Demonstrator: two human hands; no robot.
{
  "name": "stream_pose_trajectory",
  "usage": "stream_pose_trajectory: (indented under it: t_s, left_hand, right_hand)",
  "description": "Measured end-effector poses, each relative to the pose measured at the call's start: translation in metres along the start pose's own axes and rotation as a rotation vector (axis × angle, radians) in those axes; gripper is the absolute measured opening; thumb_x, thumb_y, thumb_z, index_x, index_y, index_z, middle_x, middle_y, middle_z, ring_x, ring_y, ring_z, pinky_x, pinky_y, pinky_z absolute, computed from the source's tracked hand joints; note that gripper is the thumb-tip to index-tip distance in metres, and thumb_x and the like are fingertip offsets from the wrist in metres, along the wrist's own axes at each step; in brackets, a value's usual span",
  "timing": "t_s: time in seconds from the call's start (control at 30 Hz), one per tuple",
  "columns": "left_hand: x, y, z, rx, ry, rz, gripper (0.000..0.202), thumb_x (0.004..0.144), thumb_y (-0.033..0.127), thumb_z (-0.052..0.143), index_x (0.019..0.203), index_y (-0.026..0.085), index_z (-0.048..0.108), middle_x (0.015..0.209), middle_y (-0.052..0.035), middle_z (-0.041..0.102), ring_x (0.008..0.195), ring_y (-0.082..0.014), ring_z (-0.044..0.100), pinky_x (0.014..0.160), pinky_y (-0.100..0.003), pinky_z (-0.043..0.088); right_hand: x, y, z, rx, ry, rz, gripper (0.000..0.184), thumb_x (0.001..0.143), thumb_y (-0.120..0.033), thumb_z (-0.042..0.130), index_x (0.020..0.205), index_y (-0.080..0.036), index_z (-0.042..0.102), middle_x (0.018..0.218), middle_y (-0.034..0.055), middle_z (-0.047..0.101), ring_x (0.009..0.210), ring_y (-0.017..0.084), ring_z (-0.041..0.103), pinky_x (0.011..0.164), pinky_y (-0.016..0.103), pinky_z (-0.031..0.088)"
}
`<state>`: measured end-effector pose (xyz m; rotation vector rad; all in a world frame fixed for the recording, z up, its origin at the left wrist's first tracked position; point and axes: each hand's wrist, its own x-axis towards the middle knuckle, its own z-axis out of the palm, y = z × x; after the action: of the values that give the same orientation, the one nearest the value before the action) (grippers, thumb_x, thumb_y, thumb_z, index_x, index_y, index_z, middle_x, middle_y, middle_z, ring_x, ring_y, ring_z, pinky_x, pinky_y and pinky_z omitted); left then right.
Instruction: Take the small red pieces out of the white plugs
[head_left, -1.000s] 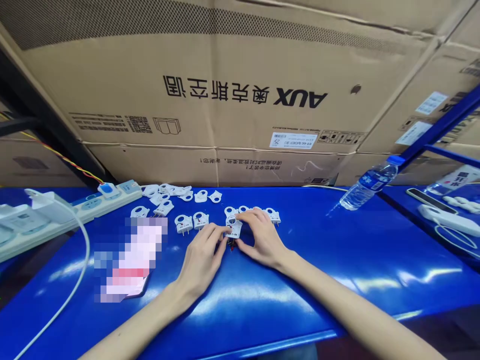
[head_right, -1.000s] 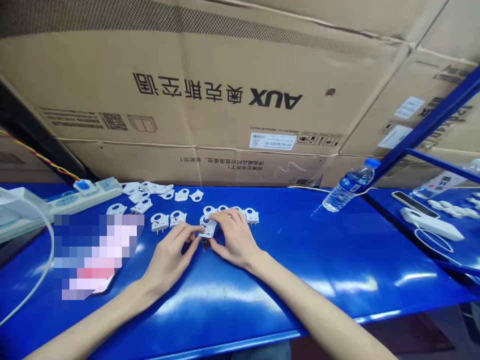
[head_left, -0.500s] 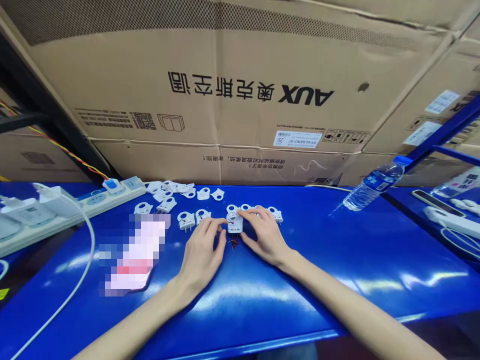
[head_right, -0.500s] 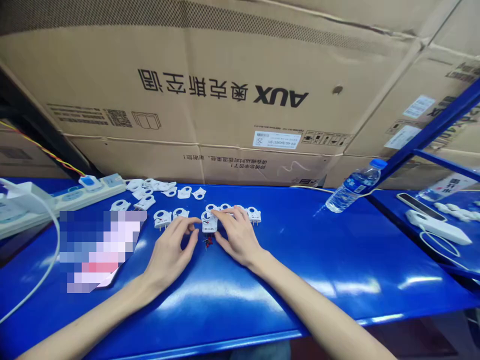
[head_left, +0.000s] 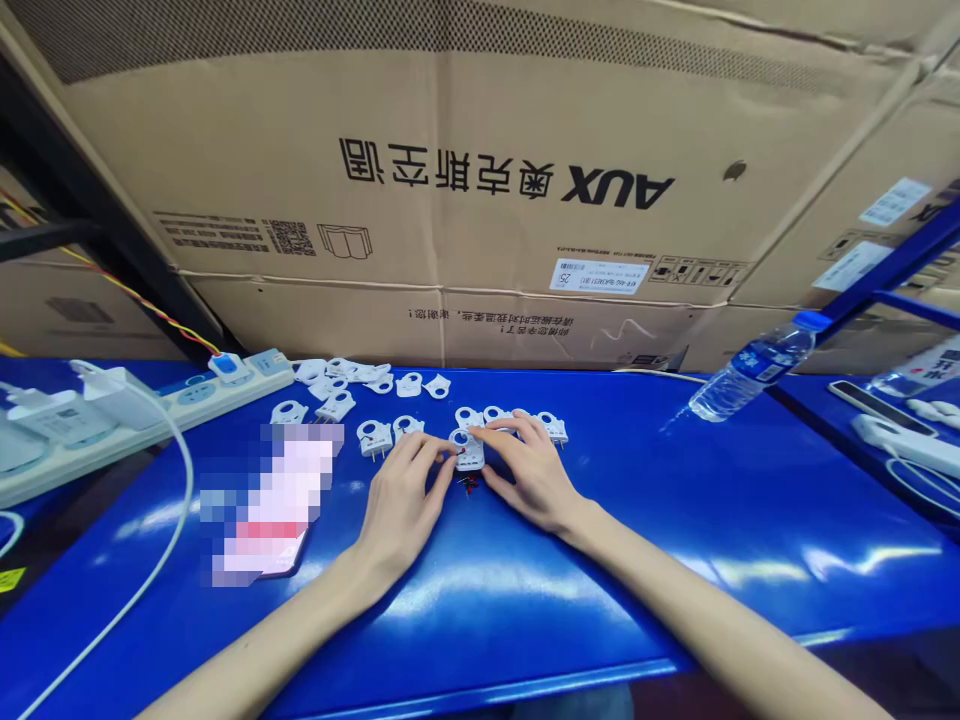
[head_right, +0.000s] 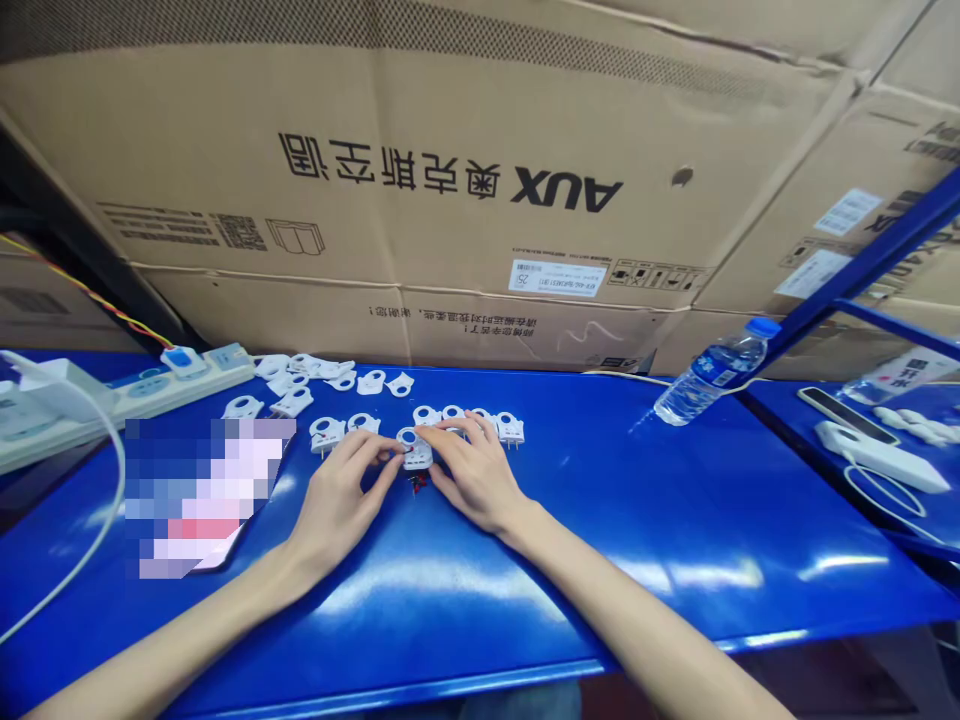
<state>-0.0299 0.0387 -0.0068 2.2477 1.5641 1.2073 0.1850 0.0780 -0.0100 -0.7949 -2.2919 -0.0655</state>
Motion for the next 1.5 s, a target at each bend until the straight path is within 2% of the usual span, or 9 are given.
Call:
stream_pose_trajectory:
  t_s: [0.23, 0.47, 0.63, 0.8, 0.93, 1.07, 1.2, 1.33, 1.5]
  left_hand:
    - [0.001, 0.006, -0.001, -0.062, -0.039, 0.003, 0.014, 0.105, 0.026, 0.049, 0.100, 0.021, 0.061, 0.095, -0.0034, 0.065, 0.089, -0.0189, 0.063, 0.080, -0.033, 0.051]
    - [0.000, 0.011, -0.001, -0.042, -0.086, 0.074, 0.012, 0.102, 0.021, 0.052, 0.096, 0.021, 0.063, 0.093, -0.0030, 0.066, 0.087, -0.0191, 0.063, 0.080, -0.034, 0.050]
    - [-0.001, 0.009, 0.000, -0.024, -0.099, 0.093, 0.009, 0.100, 0.021, 0.055, 0.099, 0.022, 0.064, 0.093, -0.0031, 0.066, 0.088, -0.0196, 0.064, 0.080, -0.034, 0.051]
    - [0.000, 0.005, 0.000, -0.005, -0.029, 0.064, 0.017, 0.103, 0.026, 0.054, 0.116, 0.022, 0.065, 0.093, -0.0026, 0.066, 0.088, -0.0195, 0.064, 0.081, -0.034, 0.053]
    - [0.000, 0.002, 0.000, 0.024, -0.045, 0.091, 0.018, 0.105, 0.028, 0.053, 0.115, 0.023, 0.067, 0.096, -0.0033, 0.067, 0.090, -0.0199, 0.065, 0.083, -0.035, 0.053]
    - [0.000, -0.002, 0.000, 0.102, -0.032, 0.077, 0.017, 0.106, 0.028, 0.051, 0.110, 0.022, 0.066, 0.097, -0.0039, 0.068, 0.091, -0.0215, 0.064, 0.084, -0.036, 0.051]
    - [0.003, -0.007, -0.003, 0.273, 0.023, 0.045, 0.016, 0.104, 0.027, 0.052, 0.108, 0.021, 0.066, 0.100, -0.0066, 0.069, 0.096, -0.0260, 0.060, 0.084, -0.041, 0.047]
    - [0.005, -0.009, -0.006, 0.436, 0.010, 0.028, 0.016, 0.103, 0.025, 0.052, 0.106, 0.021, 0.068, 0.103, -0.0097, 0.068, 0.098, -0.0302, 0.058, 0.081, -0.043, 0.043]
    - [0.006, -0.005, -0.008, 0.477, 0.030, 0.049, 0.023, 0.104, 0.023, 0.047, 0.116, 0.021, 0.067, 0.106, -0.0108, 0.070, 0.097, -0.0303, 0.059, 0.080, -0.044, 0.042]
  right_hand:
    - [0.000, 0.000, 0.000, 0.004, -0.025, 0.081, 0.042, 0.101, -0.020, 0.058, 0.143, -0.021, 0.058, 0.128, 0.0120, 0.074, 0.124, 0.027, 0.064, 0.117, 0.056, 0.045]
    - [-0.001, 0.004, 0.003, -0.021, 0.036, 0.192, 0.049, 0.098, -0.020, 0.061, 0.146, -0.021, 0.054, 0.133, 0.0114, 0.072, 0.124, 0.030, 0.063, 0.117, 0.059, 0.044]
    - [-0.001, 0.005, 0.003, -0.008, 0.033, 0.197, 0.050, 0.098, -0.021, 0.062, 0.147, -0.022, 0.053, 0.135, 0.0111, 0.071, 0.125, 0.030, 0.062, 0.117, 0.061, 0.044]
    - [0.000, 0.002, 0.001, 0.034, 0.012, 0.180, 0.048, 0.098, -0.024, 0.063, 0.145, -0.022, 0.056, 0.129, 0.0120, 0.072, 0.125, 0.029, 0.063, 0.116, 0.059, 0.045]
    - [0.002, 0.000, -0.001, 0.047, -0.010, 0.123, 0.046, 0.099, -0.026, 0.063, 0.144, -0.020, 0.057, 0.128, 0.0138, 0.072, 0.123, 0.029, 0.064, 0.114, 0.056, 0.048]
    - [0.002, 0.000, -0.001, 0.035, -0.042, 0.122, 0.047, 0.101, -0.029, 0.062, 0.147, -0.021, 0.055, 0.131, 0.0144, 0.071, 0.127, 0.030, 0.062, 0.114, 0.056, 0.048]
    - [0.000, 0.002, 0.002, 0.018, -0.037, 0.146, 0.047, 0.103, -0.030, 0.060, 0.149, -0.022, 0.053, 0.133, 0.0129, 0.071, 0.131, 0.030, 0.060, 0.117, 0.059, 0.044]
    - [0.000, 0.002, 0.003, 0.003, -0.058, 0.152, 0.042, 0.103, -0.026, 0.058, 0.145, -0.021, 0.057, 0.136, 0.0120, 0.071, 0.131, 0.030, 0.059, 0.118, 0.058, 0.043]
    - [0.001, 0.001, 0.004, -0.043, -0.128, 0.170, 0.040, 0.104, -0.025, 0.057, 0.144, -0.024, 0.060, 0.144, 0.0110, 0.066, 0.138, 0.032, 0.054, 0.120, 0.065, 0.040]
